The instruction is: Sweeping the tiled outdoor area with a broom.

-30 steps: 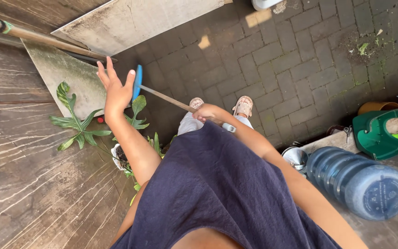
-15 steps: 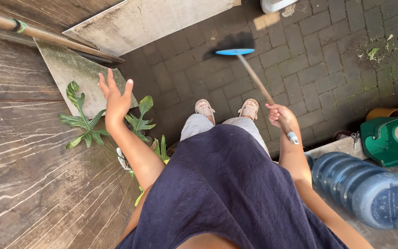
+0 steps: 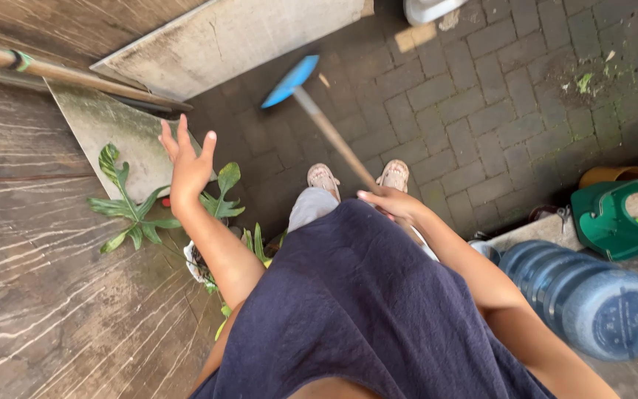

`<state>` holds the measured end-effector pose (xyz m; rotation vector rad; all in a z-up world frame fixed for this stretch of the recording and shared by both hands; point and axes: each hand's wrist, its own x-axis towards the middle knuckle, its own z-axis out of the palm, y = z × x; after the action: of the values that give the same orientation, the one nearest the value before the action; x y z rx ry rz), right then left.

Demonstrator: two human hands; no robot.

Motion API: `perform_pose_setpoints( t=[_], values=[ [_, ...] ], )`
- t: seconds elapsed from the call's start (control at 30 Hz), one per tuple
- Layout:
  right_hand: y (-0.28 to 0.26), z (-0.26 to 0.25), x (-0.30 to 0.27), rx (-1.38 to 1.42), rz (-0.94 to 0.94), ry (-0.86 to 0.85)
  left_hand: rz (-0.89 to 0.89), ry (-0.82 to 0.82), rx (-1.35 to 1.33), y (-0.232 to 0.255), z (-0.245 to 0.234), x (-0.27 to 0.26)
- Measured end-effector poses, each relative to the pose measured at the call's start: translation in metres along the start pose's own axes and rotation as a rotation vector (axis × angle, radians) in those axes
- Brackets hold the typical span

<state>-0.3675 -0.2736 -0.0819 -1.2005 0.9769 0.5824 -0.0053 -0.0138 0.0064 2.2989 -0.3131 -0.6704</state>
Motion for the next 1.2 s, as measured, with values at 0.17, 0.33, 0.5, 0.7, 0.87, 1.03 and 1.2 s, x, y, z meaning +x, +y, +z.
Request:
perform_pose_setpoints(
  t=[0.17, 0.33, 0.5, 0.7, 0.87, 1.03, 1.2],
  values=[
    [0.033, 0.033, 0.125, -0.227, -0.413, -0.231, 0.092, 0.005, 0.02, 0.008, 0.004, 0.003],
    [0.021, 0.07, 0.175, -0.361, -0.224, -0.233, 0.112, 0.019, 0.027, 0.009, 0.008, 0.004],
    [-0.007, 0.01, 0.124, -0.035, -0.071, -0.047, 0.082, -0.012, 0.039, 0.01, 0.01, 0.0],
    [0.046, -0.109, 0.049, 0.55, 0.001, 0.076, 0.086, -0.013, 0.035, 0.01, 0.001, 0.003],
    [0.092, -0.166, 0.037, 0.795, 0.118, 0.265, 0.053, -0.012, 0.052, 0.011, -0.002, 0.004],
    [0.03, -0.144, 0.011, 0.766, 0.037, 0.361, 0.149, -0.026, -0.004, 0.012, 0.004, 0.011],
    [-0.032, -0.119, 0.018, 0.981, -0.146, 0.082, 0.327, -0.026, -0.047, 0.054, 0.026, 0.008]
  ],
)
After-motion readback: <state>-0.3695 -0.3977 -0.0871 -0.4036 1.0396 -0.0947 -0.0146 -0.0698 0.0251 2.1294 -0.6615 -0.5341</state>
